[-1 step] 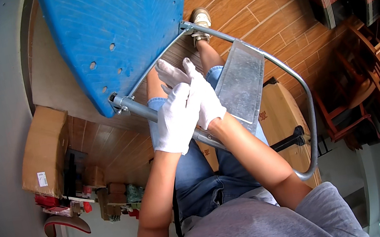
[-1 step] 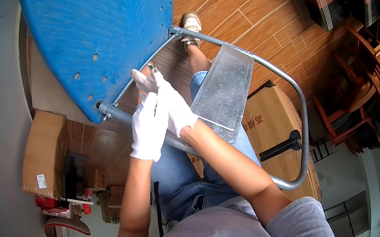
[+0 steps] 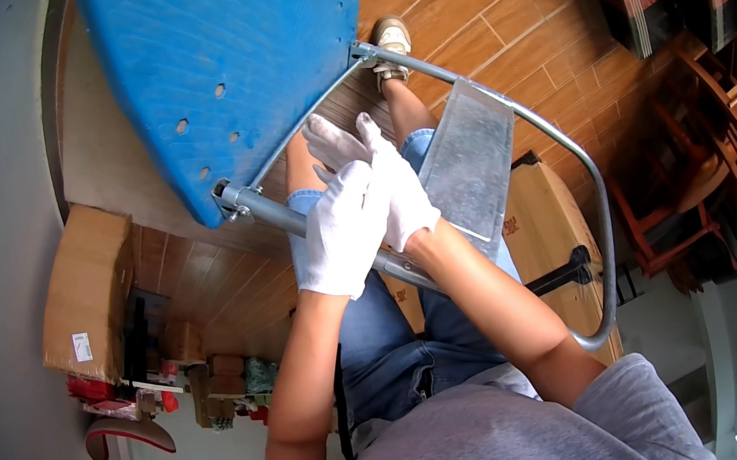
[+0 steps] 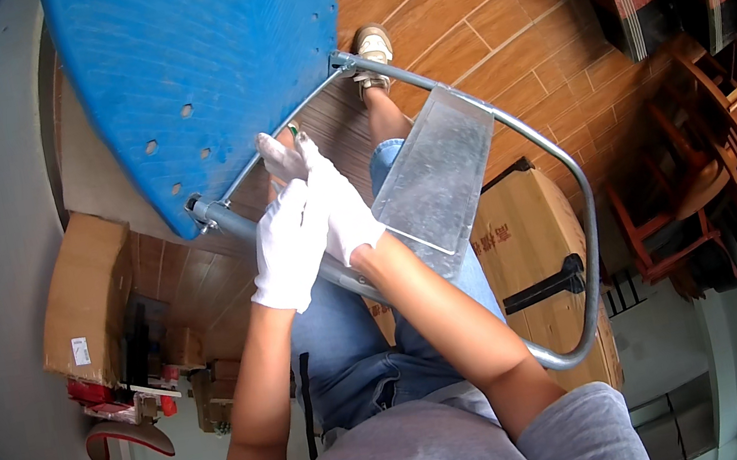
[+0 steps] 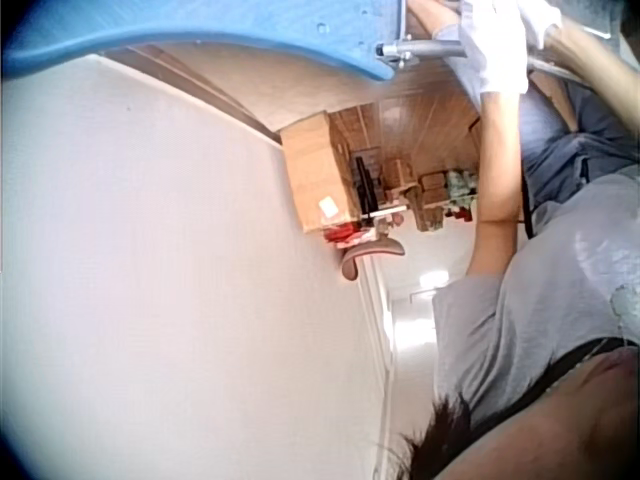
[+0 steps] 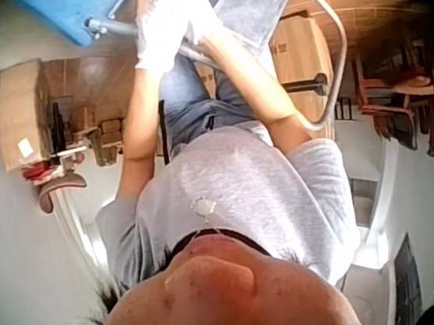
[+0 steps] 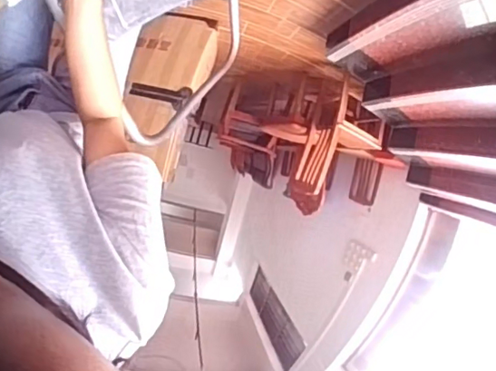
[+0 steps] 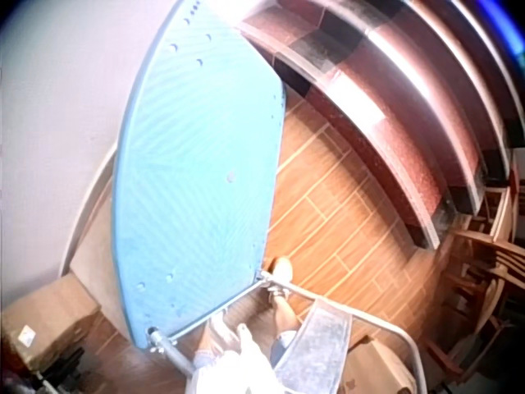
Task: The person assembles a blue hand truck by attaching the metal handle to the base plate. They insert the handle into the base, secure it with bolts and nuts, and tighten the fasteners by hand. The person then stands up and moves the assembled hand truck across the room.
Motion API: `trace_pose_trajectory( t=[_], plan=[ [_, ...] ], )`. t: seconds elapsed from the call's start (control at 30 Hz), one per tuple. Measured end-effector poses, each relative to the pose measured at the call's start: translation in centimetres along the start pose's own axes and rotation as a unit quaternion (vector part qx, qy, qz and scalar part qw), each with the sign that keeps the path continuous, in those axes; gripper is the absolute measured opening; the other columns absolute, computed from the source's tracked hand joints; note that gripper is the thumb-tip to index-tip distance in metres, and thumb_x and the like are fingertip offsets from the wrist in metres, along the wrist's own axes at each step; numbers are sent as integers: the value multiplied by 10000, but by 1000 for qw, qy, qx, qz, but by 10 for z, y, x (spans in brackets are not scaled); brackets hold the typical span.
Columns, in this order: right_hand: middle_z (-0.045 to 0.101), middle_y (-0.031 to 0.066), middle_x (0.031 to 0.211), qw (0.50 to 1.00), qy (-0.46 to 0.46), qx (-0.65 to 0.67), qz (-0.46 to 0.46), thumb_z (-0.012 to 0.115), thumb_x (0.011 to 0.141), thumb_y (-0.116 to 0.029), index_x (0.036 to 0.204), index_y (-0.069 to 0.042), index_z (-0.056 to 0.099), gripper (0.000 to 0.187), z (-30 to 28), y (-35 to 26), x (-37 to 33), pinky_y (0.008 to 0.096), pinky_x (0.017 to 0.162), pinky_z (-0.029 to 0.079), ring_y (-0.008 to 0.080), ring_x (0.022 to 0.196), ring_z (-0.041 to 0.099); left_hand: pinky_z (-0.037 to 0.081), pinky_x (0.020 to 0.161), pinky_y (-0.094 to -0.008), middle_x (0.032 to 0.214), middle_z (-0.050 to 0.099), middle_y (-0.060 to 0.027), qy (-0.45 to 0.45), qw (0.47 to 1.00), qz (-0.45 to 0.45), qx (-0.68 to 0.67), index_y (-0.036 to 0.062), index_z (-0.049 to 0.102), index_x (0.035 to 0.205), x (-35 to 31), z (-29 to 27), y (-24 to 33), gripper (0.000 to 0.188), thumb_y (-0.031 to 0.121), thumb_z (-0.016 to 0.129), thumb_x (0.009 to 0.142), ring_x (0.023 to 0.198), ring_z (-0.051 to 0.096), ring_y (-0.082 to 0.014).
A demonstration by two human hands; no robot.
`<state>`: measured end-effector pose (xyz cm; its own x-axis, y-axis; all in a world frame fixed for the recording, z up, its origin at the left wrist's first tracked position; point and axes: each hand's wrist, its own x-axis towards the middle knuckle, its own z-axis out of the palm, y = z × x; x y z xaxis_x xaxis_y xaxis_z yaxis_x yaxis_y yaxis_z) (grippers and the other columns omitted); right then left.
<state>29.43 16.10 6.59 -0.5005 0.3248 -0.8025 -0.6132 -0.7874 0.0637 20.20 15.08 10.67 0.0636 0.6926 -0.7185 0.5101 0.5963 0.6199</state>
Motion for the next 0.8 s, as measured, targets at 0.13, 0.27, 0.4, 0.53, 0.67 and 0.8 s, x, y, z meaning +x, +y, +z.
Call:
trace_pose_trajectory(
  t=[0.13,0.27,0.4,0.53,0.67,0.8],
  plan=[
    [200,117,1529,999,7,-26,-43,333,972,-489,1492,-136,150,655,9,4,-4,382,1154,146,267,1403,200,440,501,-400,657,552,-155,-11,992,126,0,41,540,846,-12,-5,0,105,125,594,875,580,580,-341],
    [169,105,1537,996,-2,85,-31,356,956,-519,1492,-123,132,703,-1,20,-1,369,1152,136,266,1410,173,428,468,-403,651,549,-147,-28,989,145,17,46,512,795,-22,-5,-7,131,100,614,858,532,567,-333],
    [167,133,1533,995,29,20,-95,380,967,-482,1487,-77,109,712,-12,28,10,369,1153,138,263,1410,174,443,486,-400,635,549,-127,20,999,-5,37,59,505,787,-23,-5,0,228,188,692,813,538,573,-322],
    [193,153,1519,977,98,-105,-154,452,965,-415,1488,-75,27,754,-7,32,14,378,1142,178,271,1388,226,460,510,-397,597,534,-106,18,996,-74,56,72,497,764,-39,-11,20,303,256,737,775,546,576,-313],
    [301,166,1462,978,140,-37,-148,530,947,-292,1479,-47,-14,799,-7,37,18,378,1049,347,275,1220,445,475,522,-389,611,575,-88,-2,998,-11,66,80,505,751,-51,-7,8,230,190,699,808,569,604,-300],
    [385,174,1377,982,110,-41,-144,528,952,-245,1468,-8,46,744,-12,44,20,344,960,421,233,1089,523,462,467,-360,586,571,-89,-22,989,143,32,86,520,704,-57,-6,0,197,114,665,834,508,592,-260]
  ],
)
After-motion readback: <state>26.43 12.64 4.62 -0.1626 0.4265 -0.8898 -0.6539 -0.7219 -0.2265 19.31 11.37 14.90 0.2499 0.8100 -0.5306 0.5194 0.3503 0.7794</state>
